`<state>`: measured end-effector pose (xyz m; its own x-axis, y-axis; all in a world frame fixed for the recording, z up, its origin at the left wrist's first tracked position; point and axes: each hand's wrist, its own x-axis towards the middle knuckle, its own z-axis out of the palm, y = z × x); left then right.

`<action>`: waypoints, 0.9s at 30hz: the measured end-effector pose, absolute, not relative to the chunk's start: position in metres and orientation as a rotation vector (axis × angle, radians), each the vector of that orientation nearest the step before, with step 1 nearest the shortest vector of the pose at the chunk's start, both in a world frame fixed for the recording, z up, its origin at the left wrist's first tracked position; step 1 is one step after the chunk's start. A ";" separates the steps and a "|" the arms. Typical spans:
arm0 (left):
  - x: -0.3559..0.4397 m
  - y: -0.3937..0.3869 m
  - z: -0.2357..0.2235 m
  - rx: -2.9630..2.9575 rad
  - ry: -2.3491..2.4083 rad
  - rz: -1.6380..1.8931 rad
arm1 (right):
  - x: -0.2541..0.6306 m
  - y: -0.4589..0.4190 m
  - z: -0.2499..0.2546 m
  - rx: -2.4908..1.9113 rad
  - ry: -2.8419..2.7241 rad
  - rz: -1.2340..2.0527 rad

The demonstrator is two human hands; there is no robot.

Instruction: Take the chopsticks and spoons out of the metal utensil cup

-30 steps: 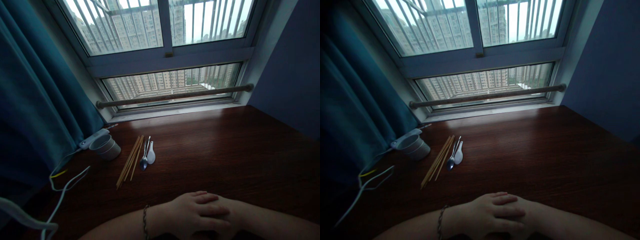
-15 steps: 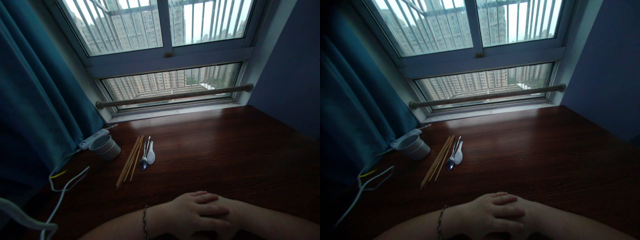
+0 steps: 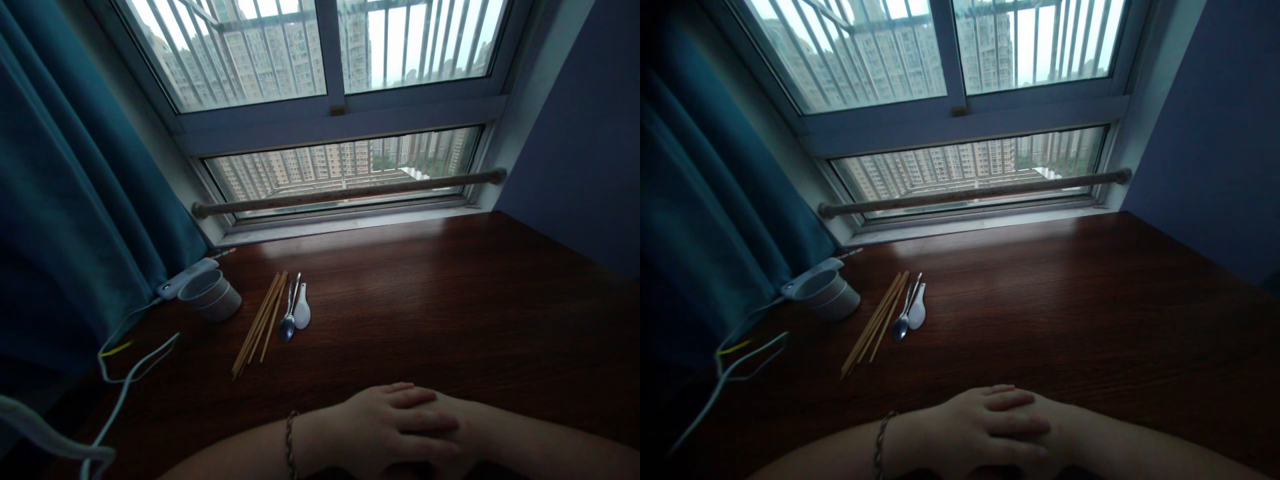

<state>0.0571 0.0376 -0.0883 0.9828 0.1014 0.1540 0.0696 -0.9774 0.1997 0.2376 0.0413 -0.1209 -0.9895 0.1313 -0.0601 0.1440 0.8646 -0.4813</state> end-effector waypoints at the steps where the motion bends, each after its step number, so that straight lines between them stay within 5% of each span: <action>1: 0.057 0.038 -0.088 2.934 0.128 0.244 | 0.238 0.041 -0.121 0.222 3.024 -0.767; 27: 0.057 0.037 -0.087 2.932 0.127 0.246 | 0.234 0.036 -0.122 0.392 2.948 -1.014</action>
